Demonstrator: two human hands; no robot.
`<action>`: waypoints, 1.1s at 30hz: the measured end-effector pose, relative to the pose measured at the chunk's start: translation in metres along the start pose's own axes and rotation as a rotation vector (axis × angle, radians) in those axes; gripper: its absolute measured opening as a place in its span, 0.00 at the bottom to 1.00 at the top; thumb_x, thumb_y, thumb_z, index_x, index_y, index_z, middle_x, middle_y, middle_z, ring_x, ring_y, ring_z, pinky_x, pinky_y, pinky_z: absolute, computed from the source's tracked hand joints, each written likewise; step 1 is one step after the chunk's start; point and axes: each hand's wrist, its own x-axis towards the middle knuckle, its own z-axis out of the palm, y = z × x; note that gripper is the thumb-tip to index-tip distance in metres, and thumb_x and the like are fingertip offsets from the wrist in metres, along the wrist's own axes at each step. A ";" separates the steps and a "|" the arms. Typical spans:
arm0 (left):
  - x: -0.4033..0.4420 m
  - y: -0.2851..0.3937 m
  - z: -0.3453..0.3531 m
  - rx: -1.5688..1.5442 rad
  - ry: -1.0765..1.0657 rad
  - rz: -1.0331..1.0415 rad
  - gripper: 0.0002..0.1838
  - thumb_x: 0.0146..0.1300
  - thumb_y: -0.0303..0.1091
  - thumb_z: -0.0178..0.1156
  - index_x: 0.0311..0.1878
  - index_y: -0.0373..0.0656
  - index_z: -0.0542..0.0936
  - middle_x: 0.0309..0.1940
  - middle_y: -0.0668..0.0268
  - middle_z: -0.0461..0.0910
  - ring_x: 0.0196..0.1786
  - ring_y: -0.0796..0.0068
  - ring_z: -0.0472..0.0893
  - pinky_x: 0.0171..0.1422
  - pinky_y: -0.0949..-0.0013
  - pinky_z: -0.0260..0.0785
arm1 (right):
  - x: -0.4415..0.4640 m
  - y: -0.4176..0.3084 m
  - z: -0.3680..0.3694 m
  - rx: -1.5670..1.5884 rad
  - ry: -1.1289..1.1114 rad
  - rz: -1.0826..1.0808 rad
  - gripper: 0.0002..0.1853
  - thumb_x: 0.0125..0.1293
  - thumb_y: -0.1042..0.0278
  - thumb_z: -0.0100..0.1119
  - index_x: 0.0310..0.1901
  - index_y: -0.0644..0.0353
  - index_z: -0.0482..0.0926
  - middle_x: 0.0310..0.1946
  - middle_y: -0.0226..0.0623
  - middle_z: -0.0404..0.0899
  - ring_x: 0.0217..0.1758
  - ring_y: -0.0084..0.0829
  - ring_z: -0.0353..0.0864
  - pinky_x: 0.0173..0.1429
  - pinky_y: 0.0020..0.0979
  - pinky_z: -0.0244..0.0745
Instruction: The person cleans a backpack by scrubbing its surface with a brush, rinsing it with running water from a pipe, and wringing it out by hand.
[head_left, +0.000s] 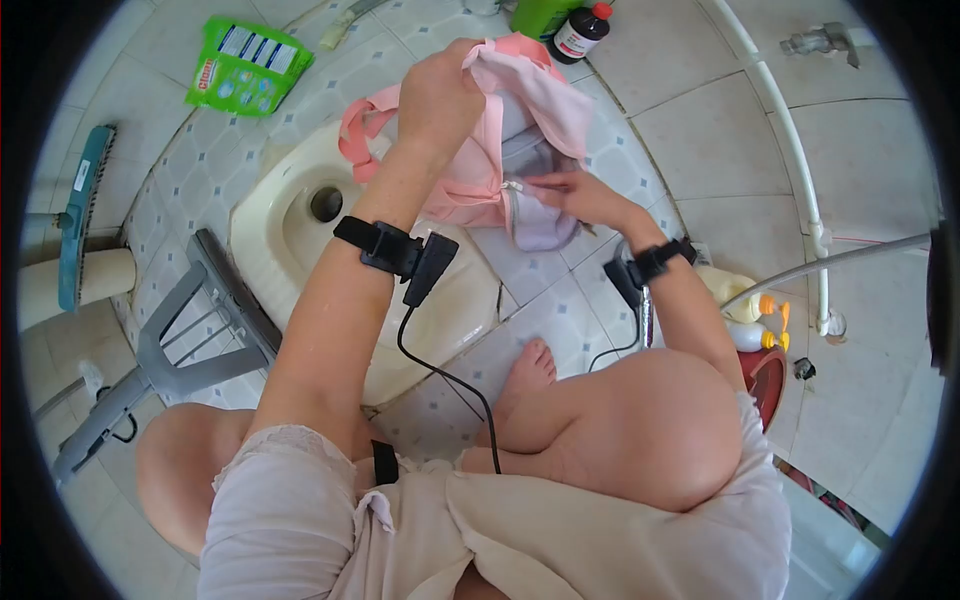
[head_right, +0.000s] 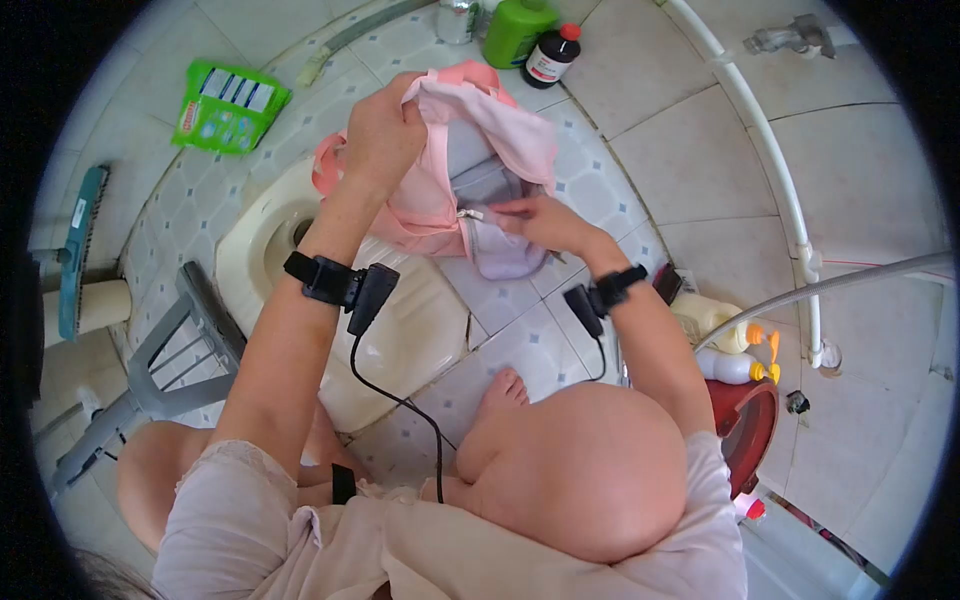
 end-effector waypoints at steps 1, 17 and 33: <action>-0.004 -0.002 -0.002 0.006 -0.007 -0.008 0.18 0.67 0.25 0.55 0.57 0.46 0.85 0.34 0.47 0.86 0.38 0.45 0.86 0.45 0.53 0.77 | -0.013 0.000 -0.002 0.007 -0.010 0.001 0.26 0.76 0.53 0.62 0.72 0.49 0.77 0.48 0.29 0.86 0.43 0.24 0.80 0.52 0.30 0.76; -0.002 0.005 -0.007 -0.004 -0.042 -0.099 0.17 0.67 0.27 0.56 0.56 0.45 0.85 0.35 0.47 0.86 0.38 0.46 0.87 0.46 0.53 0.78 | -0.041 0.040 -0.004 -0.576 1.125 -0.188 0.15 0.68 0.65 0.63 0.54 0.57 0.87 0.35 0.47 0.87 0.41 0.46 0.88 0.48 0.42 0.81; -0.010 -0.002 -0.005 -0.006 -0.053 -0.048 0.16 0.66 0.26 0.56 0.55 0.44 0.84 0.34 0.48 0.86 0.38 0.44 0.86 0.45 0.51 0.77 | 0.044 0.022 0.044 -0.154 0.607 -0.209 0.15 0.57 0.67 0.69 0.47 0.61 0.86 0.39 0.49 0.87 0.42 0.49 0.87 0.49 0.46 0.81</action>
